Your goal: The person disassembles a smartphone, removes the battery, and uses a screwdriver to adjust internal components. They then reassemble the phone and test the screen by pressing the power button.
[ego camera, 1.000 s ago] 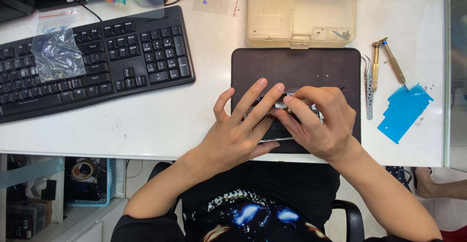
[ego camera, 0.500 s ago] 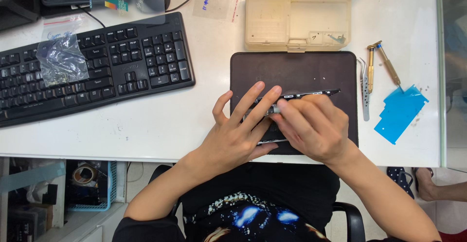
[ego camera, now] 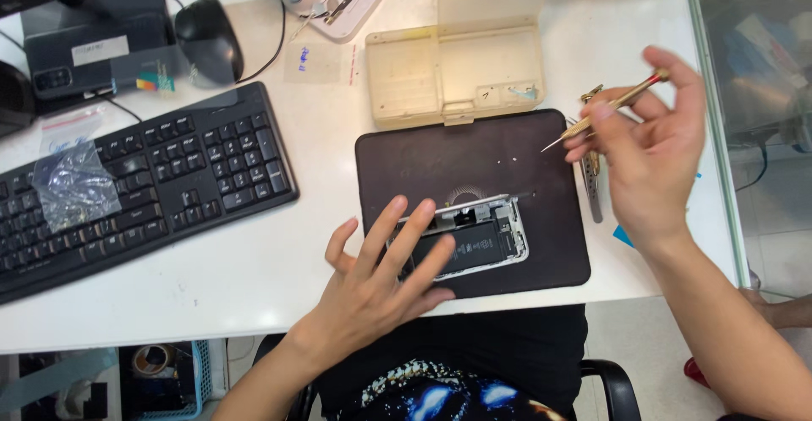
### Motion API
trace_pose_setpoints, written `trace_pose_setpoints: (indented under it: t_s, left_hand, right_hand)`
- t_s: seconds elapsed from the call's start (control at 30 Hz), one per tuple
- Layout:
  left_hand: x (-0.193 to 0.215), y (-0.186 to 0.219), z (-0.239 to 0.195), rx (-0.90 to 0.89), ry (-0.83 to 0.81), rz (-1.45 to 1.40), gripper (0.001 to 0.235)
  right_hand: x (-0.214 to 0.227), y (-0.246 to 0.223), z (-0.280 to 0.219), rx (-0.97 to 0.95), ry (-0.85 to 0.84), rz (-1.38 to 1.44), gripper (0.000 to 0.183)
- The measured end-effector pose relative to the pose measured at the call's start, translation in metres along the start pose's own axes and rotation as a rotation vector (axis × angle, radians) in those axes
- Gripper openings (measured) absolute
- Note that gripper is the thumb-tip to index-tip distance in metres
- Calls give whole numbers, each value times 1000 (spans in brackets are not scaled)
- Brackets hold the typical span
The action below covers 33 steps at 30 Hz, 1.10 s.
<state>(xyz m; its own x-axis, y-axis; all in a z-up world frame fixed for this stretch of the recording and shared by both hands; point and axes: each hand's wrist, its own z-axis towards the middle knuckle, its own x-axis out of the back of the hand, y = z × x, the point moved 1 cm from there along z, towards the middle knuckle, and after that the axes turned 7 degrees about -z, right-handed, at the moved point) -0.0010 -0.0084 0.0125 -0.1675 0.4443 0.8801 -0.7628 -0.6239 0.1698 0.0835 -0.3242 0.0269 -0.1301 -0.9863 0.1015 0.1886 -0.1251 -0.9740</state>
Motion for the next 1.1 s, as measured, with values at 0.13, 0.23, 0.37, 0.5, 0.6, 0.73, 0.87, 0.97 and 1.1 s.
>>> trace_pose_setpoints:
  t_s: [0.13, 0.23, 0.37, 0.5, 0.6, 0.73, 0.87, 0.97, 1.1]
  left_hand:
    - [-4, 1, -5, -12, 17, 9, 82]
    - [-6, 0, -7, 1, -2, 13, 87]
    - [-7, -1, -10, 5, -30, 20, 86]
    - [-10, 0, -12, 19, -35, 7, 86]
    - [-11, 0, -12, 28, -21, -2, 86]
    - [-10, -1, -11, 18, -21, -5, 86]
    - [-8, -3, -9, 8, -24, -4, 87]
    - [-6, -4, -5, 16, -18, -29, 86]
    - [-2, -4, 0, 27, -4, -107, 79]
  right_hand:
    - [0, 6, 1, 22, -53, -81, 54]
    - [-3, 4, 0, 30, -93, -121, 59]
    - [-10, 2, -2, 11, -155, -202, 61]
    - [-9, 2, -2, 109, -159, -379, 59]
    - [-11, 0, -1, 94, -139, -403, 58]
    - [-17, 1, 2, 71, -149, -403, 56]
    - [-18, 4, 1, 69, -165, -393, 56]
    - [-16, 8, 0, 57, -141, -364, 57]
    - [-6, 3, -8, 82, -94, -292, 52]
